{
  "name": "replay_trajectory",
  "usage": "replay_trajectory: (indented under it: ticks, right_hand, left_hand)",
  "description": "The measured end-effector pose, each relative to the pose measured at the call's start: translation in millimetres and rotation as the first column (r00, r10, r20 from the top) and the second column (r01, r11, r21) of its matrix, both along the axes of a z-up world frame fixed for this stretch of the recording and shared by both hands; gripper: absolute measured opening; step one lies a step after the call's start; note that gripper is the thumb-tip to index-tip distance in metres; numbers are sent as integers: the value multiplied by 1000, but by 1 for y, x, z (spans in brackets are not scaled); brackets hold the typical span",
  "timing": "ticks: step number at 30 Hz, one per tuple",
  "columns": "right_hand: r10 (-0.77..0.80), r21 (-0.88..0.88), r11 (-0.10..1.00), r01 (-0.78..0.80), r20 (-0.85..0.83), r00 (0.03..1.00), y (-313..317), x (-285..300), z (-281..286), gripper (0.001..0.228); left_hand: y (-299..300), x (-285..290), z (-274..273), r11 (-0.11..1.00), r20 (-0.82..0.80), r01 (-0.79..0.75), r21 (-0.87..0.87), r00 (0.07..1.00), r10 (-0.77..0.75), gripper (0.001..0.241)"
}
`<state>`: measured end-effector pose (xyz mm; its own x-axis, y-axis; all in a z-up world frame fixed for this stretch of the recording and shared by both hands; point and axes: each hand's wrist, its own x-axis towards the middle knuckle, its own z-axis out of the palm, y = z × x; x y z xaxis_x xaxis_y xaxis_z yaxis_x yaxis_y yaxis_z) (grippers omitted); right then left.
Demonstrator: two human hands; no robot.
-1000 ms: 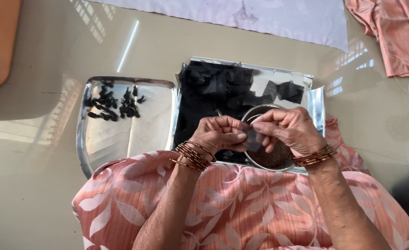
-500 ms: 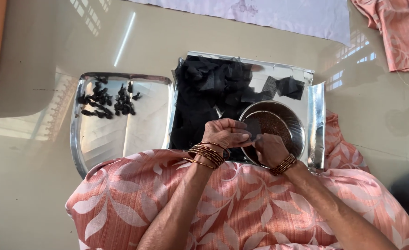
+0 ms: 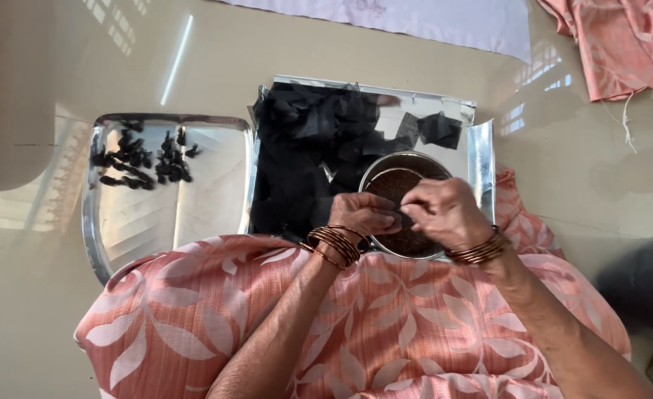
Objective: Placing small seeds inside fabric squares and folding them into pouches.
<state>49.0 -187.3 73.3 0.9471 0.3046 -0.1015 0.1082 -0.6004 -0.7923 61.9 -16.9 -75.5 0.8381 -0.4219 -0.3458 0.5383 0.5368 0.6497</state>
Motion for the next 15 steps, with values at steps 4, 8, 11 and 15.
replay_trajectory:
  ticks: [4,8,11,15]
  right_hand:
    - [249,-407,905,-125,267,931,15,-3,-5,7]
    - [280,-521,841,-146,188,941,13,-9,-14,8]
    - [283,-530,836,-143,193,939,16,-11,-2,9]
    - [289,-529,834,-154,182,940,3,-11,-14,9]
  left_hand:
    - [5,-7,17,997,2,78,11,997,-78,23]
    - [4,-4,30,964,86,125,235,985,-149,26]
    - [4,-2,31,967,2,169,189,985,-173,26]
    - [6,-4,28,979,9,155,136,988,-157,25]
